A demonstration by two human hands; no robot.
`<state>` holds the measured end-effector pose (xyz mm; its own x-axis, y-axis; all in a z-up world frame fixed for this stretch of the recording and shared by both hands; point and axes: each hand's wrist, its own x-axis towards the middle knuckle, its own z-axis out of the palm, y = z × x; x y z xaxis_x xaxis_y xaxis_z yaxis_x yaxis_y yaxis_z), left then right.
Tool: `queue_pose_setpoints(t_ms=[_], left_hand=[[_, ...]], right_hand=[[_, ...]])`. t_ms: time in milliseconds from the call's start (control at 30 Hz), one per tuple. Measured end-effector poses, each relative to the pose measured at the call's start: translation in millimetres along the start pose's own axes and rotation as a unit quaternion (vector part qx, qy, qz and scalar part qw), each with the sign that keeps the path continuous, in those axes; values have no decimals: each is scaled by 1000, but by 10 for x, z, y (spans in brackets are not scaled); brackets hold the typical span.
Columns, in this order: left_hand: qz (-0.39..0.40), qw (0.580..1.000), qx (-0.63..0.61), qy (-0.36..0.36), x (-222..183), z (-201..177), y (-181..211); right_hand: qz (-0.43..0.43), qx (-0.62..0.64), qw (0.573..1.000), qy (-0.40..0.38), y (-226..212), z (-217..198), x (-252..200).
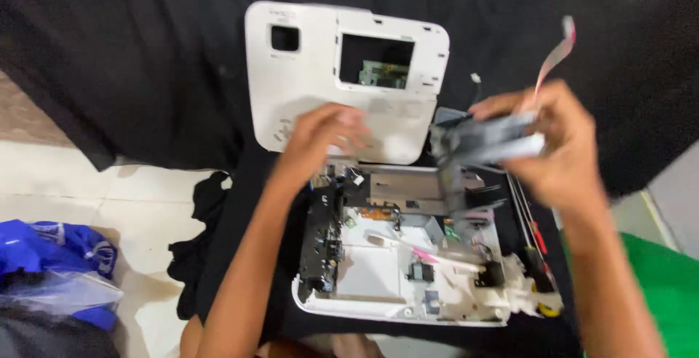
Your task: Cleaning the internal fan and housing of a disassembled projector using a toothbrush and a cloth.
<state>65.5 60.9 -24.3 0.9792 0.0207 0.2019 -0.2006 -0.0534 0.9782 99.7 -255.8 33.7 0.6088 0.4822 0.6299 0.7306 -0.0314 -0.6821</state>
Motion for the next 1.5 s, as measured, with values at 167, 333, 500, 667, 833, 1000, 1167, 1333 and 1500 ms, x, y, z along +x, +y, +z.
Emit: queue_pose_setpoints(t_ms=[167, 333, 500, 667, 833, 1000, 1167, 1333, 1500], left_hand=[[21, 973, -58, -222, 8, 238, 123], [84, 928, -197, -305, -88, 380, -67], [72, 961, -95, -250, -247, 353, 142], [37, 959, -2, -282, -356, 438, 321], [146, 960, -62, -231, -393, 606, 11], [194, 973, -43, -116, -277, 617, -197], [145, 987, -52, -49, -371, 618, 158], [103, 993, -17, -48, -370, 654, 163], [21, 998, 35, -48, -387, 672, 303]], right_hand=[[-135, 12, 990, 49, 21, 515, -84], [-209, -69, 974, 44, 132, 528, -223], [-208, -134, 965, 84, 75, 542, -263], [-164, -86, 982, 39, 80, 575, -414], [-100, -31, 991, 78, 136, 641, -362], [113, 70, 983, 128, 423, 515, -540], [96, 156, 978, 103, 526, 560, -699], [95, 52, 989, 100, 372, 715, -635], [98, 3, 984, 149, 222, 696, -531]])
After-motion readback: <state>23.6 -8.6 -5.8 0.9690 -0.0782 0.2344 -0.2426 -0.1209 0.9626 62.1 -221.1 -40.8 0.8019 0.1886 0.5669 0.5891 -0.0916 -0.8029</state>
